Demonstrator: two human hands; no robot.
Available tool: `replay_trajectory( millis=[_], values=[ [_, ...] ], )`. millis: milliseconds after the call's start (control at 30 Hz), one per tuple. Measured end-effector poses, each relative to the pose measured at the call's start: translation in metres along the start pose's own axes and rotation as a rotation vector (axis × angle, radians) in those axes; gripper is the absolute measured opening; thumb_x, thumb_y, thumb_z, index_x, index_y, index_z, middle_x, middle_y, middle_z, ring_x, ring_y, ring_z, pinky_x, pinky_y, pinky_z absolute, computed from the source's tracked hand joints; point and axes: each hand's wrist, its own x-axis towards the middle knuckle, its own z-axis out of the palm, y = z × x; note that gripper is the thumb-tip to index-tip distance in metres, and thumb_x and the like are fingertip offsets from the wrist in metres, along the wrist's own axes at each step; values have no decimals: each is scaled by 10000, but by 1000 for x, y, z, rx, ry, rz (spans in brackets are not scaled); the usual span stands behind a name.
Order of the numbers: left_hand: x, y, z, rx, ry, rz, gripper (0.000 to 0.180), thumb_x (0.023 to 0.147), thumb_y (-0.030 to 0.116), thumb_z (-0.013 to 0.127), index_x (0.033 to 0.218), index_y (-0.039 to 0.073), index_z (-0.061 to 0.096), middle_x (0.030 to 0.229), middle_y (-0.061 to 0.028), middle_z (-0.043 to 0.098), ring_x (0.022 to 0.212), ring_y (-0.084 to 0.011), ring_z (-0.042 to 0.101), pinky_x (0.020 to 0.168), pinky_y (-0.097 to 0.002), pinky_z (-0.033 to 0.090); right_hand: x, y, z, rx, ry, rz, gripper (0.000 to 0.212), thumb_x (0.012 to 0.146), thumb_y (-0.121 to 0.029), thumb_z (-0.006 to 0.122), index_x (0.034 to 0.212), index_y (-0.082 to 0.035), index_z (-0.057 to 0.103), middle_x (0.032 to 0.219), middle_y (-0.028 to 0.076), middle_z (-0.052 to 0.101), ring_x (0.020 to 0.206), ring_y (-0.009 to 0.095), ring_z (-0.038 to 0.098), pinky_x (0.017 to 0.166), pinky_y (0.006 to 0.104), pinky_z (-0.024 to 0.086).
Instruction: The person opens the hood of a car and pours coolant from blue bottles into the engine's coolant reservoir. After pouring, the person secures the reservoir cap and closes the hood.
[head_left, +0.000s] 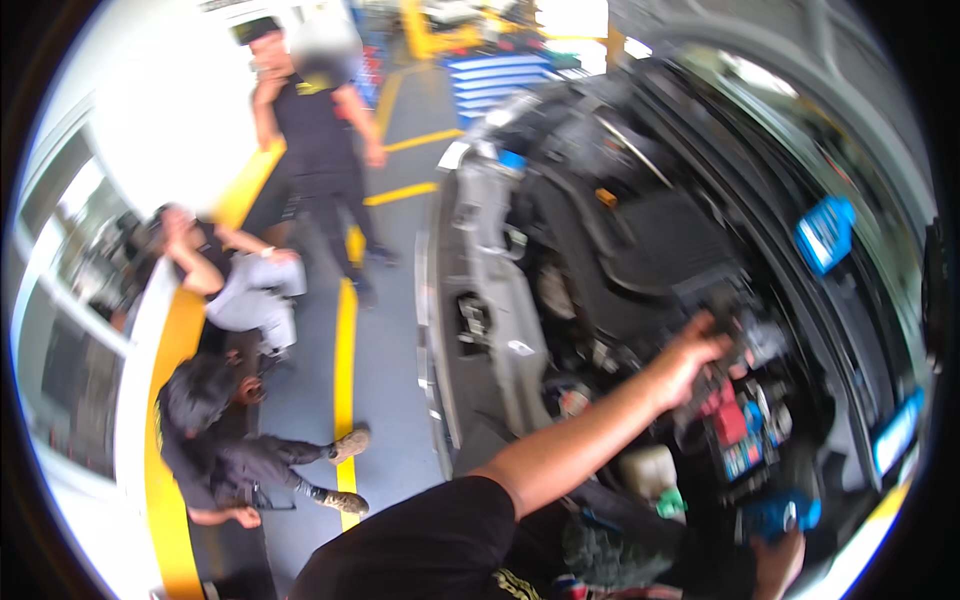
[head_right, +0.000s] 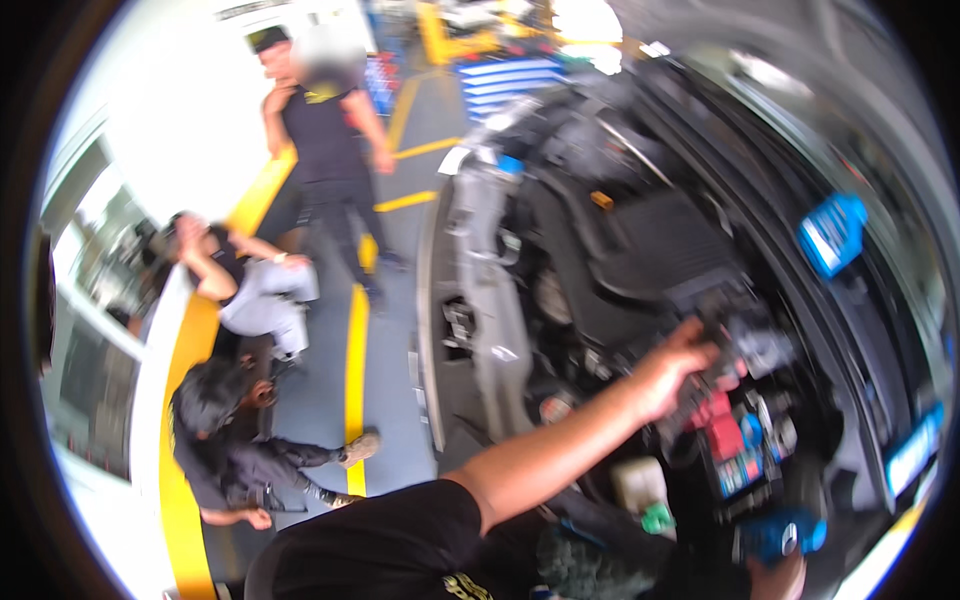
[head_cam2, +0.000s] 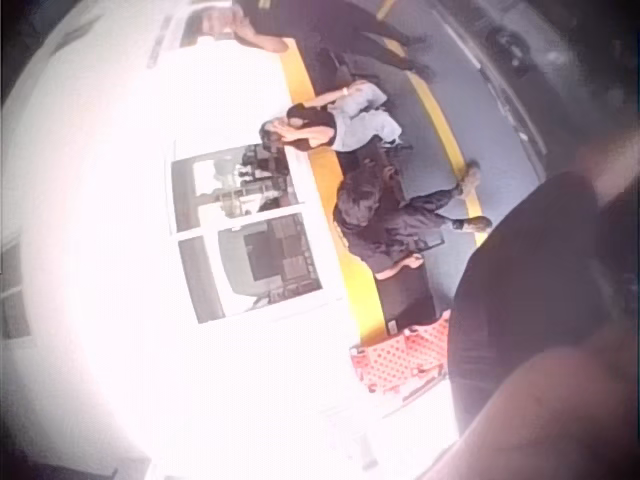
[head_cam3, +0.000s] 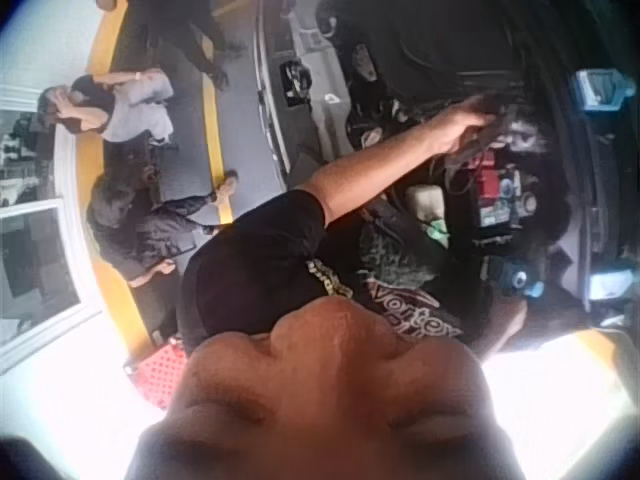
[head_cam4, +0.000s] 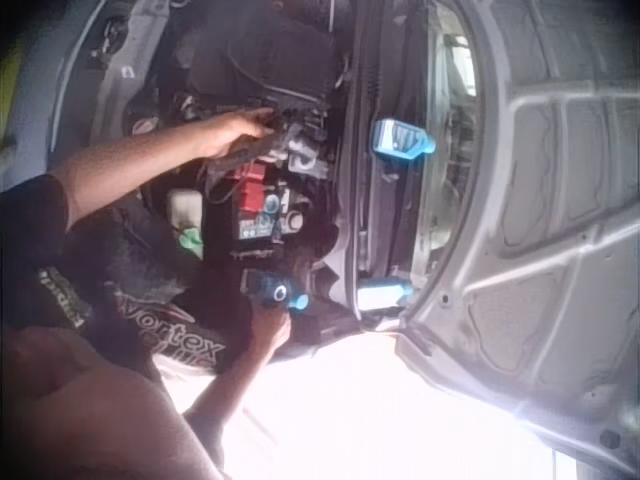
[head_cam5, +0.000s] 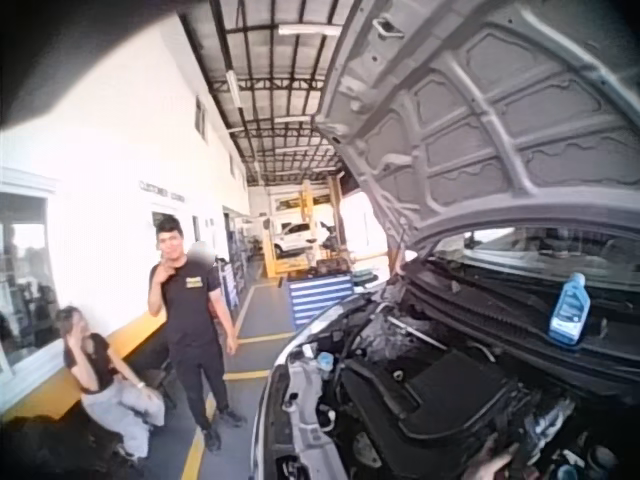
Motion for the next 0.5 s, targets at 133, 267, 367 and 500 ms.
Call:
replay_trajectory(
  millis=[133,267,367,500],
  values=[
    [-7,24,-4,154,-6,20,442,987,115,597,1420,32,558,1198,-238,772,1097,-324,767,1005,-461,605,6,-59,-34,0,-1,90,813,741,-411,943,1385,-14,645,1152,204,743,1113,423,686,944,525,551],
    [-3,19,-6,139,59,14,474,976,52,568,1445,-4,530,1306,-250,713,1261,-460,705,1103,-541,577,10,-87,-75,478,-16,157,405,740,-195,926,985,10,677,728,79,662,666,158,608,661,329,498],
    [4,8,-3,148,86,9,466,987,33,545,1452,1,526,1314,-235,702,1273,-447,704,1118,-556,572,12,-90,-80,585,232,-19,411,745,-170,921,1017,17,675,781,57,638,692,123,573,654,310,480],
    [-4,21,1,311,106,49,375,988,111,585,1352,19,589,1217,-221,756,1142,-347,766,1031,-484,600,45,-143,-99,743,244,-30,381,812,-136,877,1094,6,664,911,34,676,779,93,605,685,298,506]
  ],
)
